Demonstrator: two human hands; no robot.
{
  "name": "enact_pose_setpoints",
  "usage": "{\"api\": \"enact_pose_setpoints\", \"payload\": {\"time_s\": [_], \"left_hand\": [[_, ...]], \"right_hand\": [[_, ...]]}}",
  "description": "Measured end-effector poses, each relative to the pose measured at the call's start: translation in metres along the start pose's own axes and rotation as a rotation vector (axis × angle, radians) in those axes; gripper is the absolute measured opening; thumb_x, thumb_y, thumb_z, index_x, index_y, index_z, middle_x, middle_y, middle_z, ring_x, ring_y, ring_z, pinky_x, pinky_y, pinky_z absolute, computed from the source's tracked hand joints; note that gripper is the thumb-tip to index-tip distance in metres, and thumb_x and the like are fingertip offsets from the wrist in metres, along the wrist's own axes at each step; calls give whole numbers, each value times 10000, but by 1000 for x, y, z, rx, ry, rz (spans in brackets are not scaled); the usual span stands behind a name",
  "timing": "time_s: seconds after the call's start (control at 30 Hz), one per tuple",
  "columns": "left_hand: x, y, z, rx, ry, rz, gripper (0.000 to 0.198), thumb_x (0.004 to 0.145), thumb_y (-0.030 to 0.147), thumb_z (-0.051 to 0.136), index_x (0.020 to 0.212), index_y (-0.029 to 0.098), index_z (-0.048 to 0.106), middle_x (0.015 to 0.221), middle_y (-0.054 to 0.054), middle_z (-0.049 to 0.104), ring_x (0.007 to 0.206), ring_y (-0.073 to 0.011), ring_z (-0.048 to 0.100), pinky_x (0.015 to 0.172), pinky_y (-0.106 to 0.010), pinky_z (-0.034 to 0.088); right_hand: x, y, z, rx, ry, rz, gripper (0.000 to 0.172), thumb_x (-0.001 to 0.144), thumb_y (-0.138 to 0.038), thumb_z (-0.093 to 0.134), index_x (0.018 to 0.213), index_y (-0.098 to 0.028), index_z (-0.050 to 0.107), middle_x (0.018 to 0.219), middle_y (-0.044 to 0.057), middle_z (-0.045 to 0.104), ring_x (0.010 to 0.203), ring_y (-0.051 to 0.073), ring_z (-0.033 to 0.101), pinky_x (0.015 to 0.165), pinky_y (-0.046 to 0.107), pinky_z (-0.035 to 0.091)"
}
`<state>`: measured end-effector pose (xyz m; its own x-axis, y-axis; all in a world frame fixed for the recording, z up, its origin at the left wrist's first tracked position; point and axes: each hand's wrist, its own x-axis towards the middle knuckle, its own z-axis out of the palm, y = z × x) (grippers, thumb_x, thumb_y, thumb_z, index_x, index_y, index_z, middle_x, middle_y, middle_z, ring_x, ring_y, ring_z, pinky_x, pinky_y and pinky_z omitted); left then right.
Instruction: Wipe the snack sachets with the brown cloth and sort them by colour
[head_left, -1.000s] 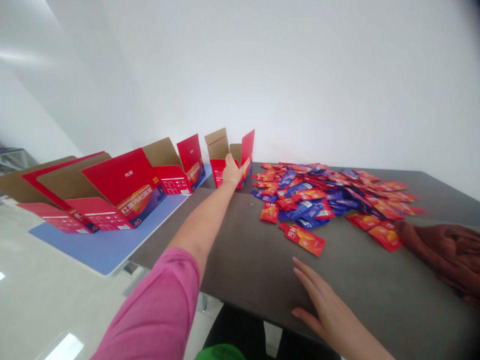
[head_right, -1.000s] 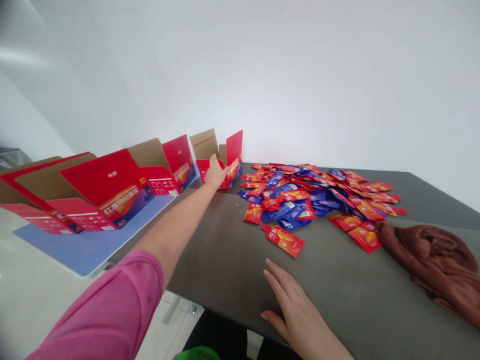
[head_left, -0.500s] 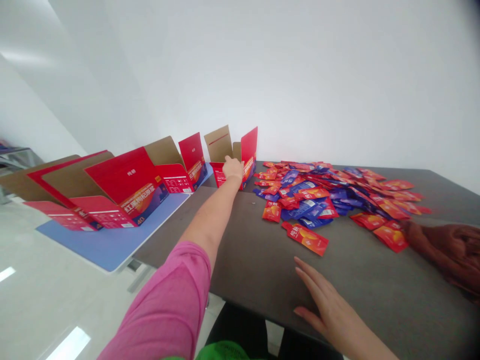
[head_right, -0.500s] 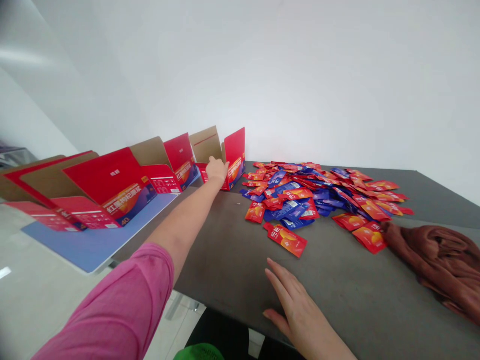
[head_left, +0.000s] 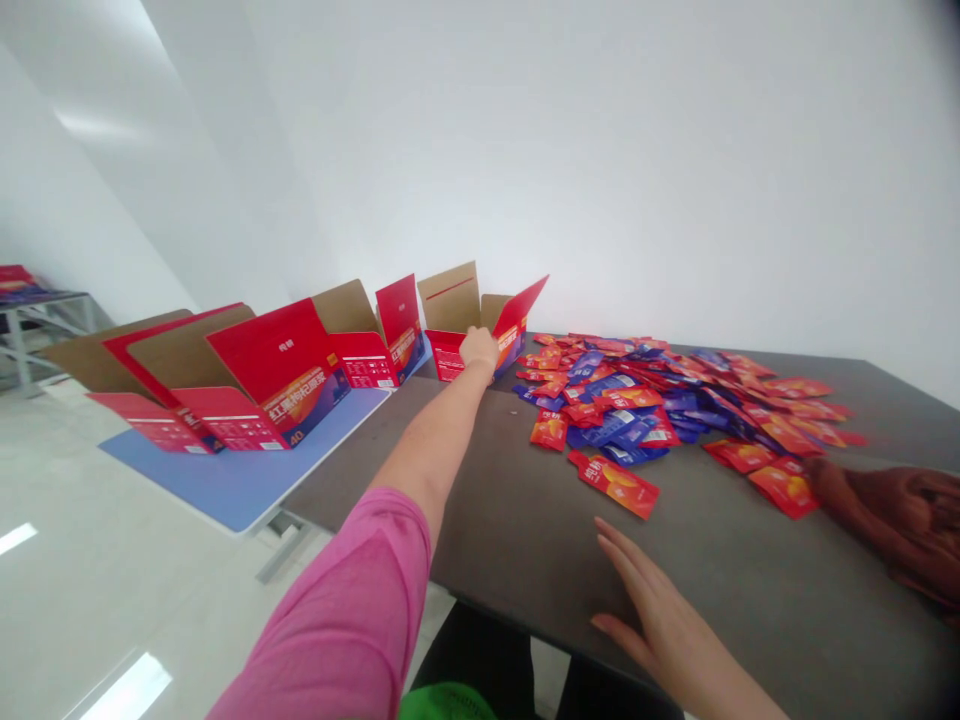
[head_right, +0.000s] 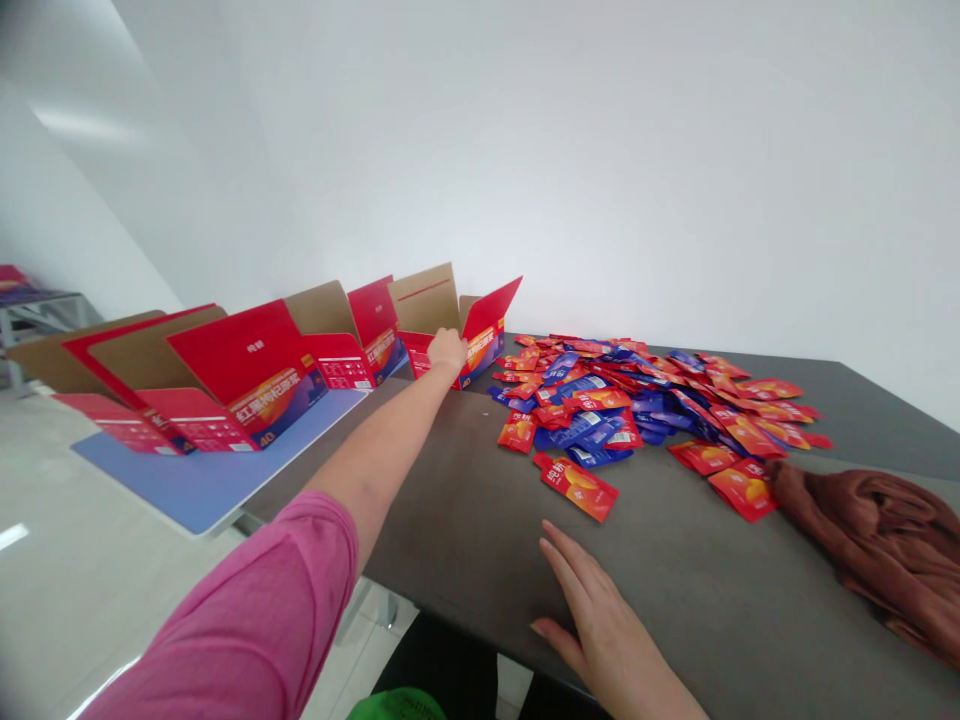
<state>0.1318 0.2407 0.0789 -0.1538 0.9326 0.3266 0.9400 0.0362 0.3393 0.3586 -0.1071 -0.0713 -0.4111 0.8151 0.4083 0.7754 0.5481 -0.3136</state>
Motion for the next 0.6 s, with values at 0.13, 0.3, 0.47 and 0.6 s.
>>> {"api": "enact_pose_setpoints", "payload": {"time_s": [0.13, 0.3, 0.47, 0.6], "left_hand": [[-15, -11, -10, -3, 15, 7, 290, 931, 332, 502, 1081, 118, 628, 1106, -139, 665, 1007, -229, 644, 858, -374, 509], [-57, -48, -40, 13, 135, 1, 332, 956, 330, 395, 1137, 134, 593, 1044, -159, 702, 993, -259, 666, 828, -316, 481], [-116, -120, -101, 66, 328, -73, 371, 967, 347, 313, 1161, 128, 543, 1073, -165, 676, 1016, -290, 643, 808, -344, 460], [-164, -184, -151, 175, 599, -217, 370, 920, 444, 366, 961, 159, 599, 894, -112, 680, 901, -303, 647, 732, -357, 466]], "right_hand": [[-1, 1, 1, -3, 7, -20, 766, 873, -260, 572, 1511, -239, 148, 1524, 131, 329, 1349, 261, 406, 1040, 418, 456], [0, 0, 3, -9, 32, -46, 705, 878, -264, 566, 1492, -232, 221, 1505, 131, 363, 1330, 268, 433, 1022, 418, 472], [-1, 1, 5, -23, 41, -87, 664, 874, -281, 577, 1469, -233, 285, 1493, 119, 386, 1313, 266, 455, 1010, 407, 486], [-3, 2, 7, -48, 47, -123, 643, 877, -295, 571, 1460, -229, 309, 1500, 116, 375, 1294, 269, 477, 988, 403, 504]]}}
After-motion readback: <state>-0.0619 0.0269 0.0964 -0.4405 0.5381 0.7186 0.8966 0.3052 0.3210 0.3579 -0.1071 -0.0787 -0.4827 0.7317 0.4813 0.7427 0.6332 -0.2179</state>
